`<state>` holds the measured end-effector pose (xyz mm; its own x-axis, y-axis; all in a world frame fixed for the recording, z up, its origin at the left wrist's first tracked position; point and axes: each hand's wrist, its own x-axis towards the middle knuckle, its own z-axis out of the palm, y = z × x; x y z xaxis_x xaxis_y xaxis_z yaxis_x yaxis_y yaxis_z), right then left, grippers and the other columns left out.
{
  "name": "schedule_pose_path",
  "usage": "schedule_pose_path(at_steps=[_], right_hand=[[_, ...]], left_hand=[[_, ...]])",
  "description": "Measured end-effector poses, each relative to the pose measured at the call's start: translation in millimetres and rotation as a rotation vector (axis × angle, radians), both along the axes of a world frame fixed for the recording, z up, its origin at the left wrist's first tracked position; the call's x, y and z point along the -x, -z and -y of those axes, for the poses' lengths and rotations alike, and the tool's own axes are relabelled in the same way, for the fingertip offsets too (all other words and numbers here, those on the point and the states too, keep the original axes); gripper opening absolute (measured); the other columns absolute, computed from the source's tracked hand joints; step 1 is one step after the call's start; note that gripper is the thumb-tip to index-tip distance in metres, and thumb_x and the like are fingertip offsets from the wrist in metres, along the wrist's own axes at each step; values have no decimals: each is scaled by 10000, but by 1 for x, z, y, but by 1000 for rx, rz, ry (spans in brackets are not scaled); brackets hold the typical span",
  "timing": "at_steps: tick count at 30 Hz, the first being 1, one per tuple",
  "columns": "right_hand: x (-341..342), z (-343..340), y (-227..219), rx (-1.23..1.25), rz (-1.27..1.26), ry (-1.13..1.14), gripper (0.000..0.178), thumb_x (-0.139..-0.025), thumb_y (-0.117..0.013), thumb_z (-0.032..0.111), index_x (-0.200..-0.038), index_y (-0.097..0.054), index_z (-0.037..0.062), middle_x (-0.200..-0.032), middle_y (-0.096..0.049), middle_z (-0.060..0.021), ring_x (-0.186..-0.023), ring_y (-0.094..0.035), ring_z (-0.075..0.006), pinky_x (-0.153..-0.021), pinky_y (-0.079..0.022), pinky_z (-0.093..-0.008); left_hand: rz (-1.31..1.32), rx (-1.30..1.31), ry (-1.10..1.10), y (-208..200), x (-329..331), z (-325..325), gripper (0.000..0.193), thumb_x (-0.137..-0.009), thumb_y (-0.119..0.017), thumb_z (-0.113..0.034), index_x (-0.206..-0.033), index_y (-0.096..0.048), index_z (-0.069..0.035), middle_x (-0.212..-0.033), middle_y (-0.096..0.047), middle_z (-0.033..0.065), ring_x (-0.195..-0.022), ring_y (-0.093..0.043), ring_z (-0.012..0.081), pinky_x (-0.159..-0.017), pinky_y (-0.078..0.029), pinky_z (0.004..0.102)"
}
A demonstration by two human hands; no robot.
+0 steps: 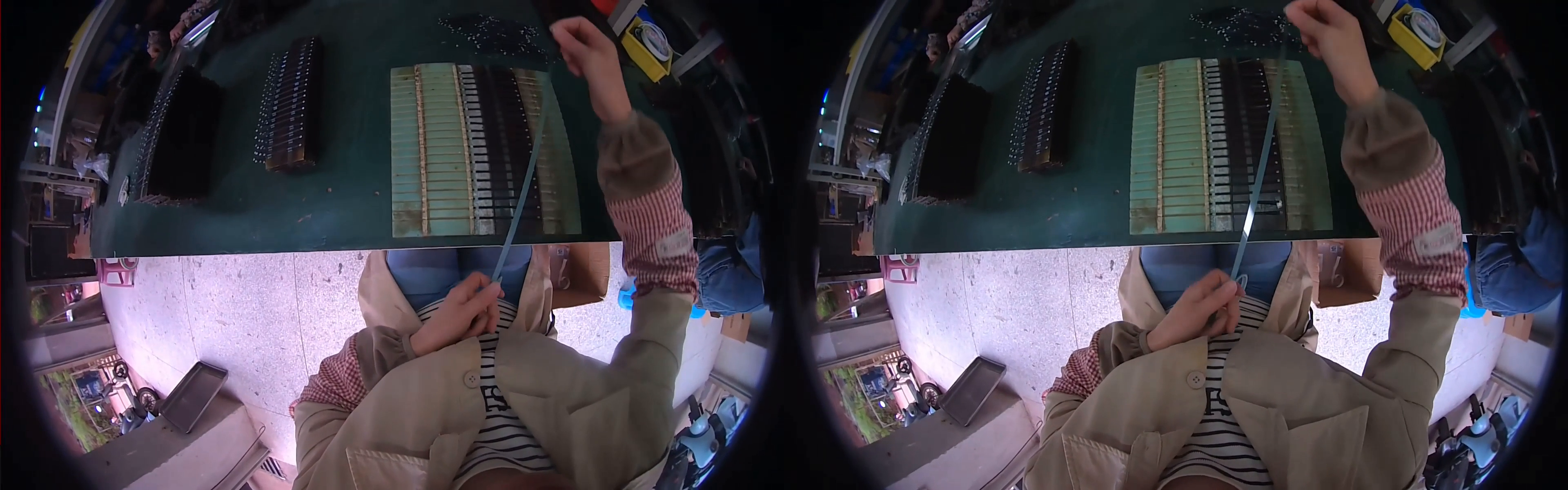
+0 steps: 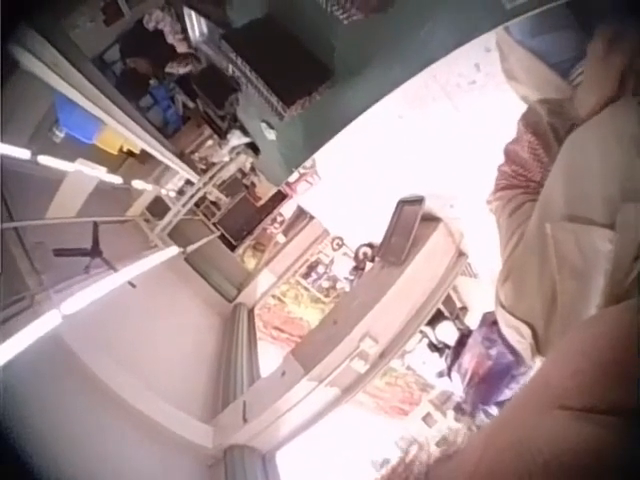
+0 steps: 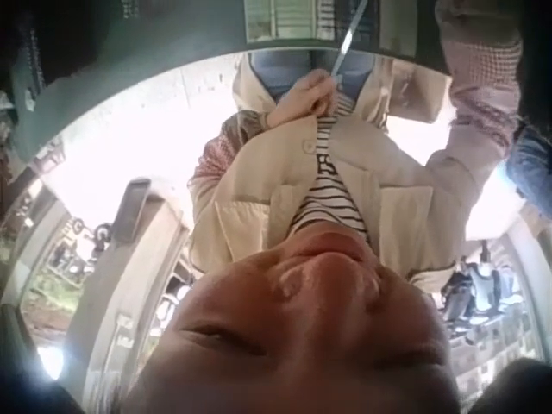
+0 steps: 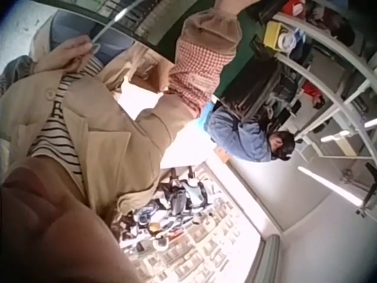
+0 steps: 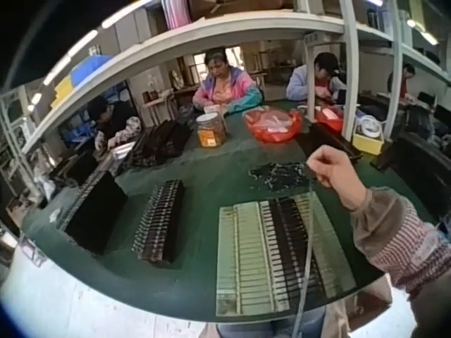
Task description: The person places and organizes small electronic components by hand from a storage tray onto a circuit board assembly fixture.
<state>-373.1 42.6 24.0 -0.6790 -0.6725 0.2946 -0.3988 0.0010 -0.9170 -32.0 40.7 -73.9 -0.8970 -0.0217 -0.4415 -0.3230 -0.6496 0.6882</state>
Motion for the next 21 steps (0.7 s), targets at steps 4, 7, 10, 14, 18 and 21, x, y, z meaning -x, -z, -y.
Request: schedule_pose_path(at_steps=[4,7,10,14,18,21], right_hand=[[44,59,42,-131,-96,-130,120,-833,-610,175,-874,-643,67,-748,-569,39,-652,-495,-45,-614,-387,-174],[47,82,76,-223,-217,-252,102,-803,-635,131,-837,-657,38,-811,-614,4,-738,-559,-95,-693,-440,-212],[29,85,87,-304,-183,-232,112,-771,-654,113,-834,-661,21,-815,-642,-39,-742,-578,-122,-712,-463,-248],[25,84,88,-296,-270,-236,107,-767,-654,103,-841,-662,26,-820,-632,-56,-741,-581,-141,-704,-463,-254],[21,84,89,-286,-329,-240,92,-783,-636,83,-841,-644,12,-782,-581,-43,-730,-567,-131,-697,-460,-245],[22,83,91,-268,-344,-271,85,-783,-633,74,-837,-631,9,-790,-568,-38,-727,-558,-130,-692,-457,-246]], left_hand=[[-167,-62,148,-2,-9,0,191,-921,-494,-184,-1033,-462,-32,-787,-578,74,-590,-496,76,-539,-379,195],[-283,69,177,-4,-10,7,200,-902,-526,-153,-1056,-487,-32,-866,-584,72,-728,-544,108,-638,-427,227],[-333,307,224,-2,-8,15,226,-875,-562,-110,-1083,-520,-33,-941,-584,78,-874,-566,156,-739,-455,276],[-411,375,236,4,-7,18,204,-843,-599,-86,-1032,-559,-22,-959,-591,83,-907,-578,202,-793,-462,307],[-464,392,206,10,-7,19,209,-833,-605,-81,-1027,-560,-17,-969,-591,95,-908,-582,221,-787,-466,316],[-473,423,229,10,-8,18,204,-838,-598,-77,-1029,-558,-18,-972,-592,99,-909,-583,225,-790,-466,321]])
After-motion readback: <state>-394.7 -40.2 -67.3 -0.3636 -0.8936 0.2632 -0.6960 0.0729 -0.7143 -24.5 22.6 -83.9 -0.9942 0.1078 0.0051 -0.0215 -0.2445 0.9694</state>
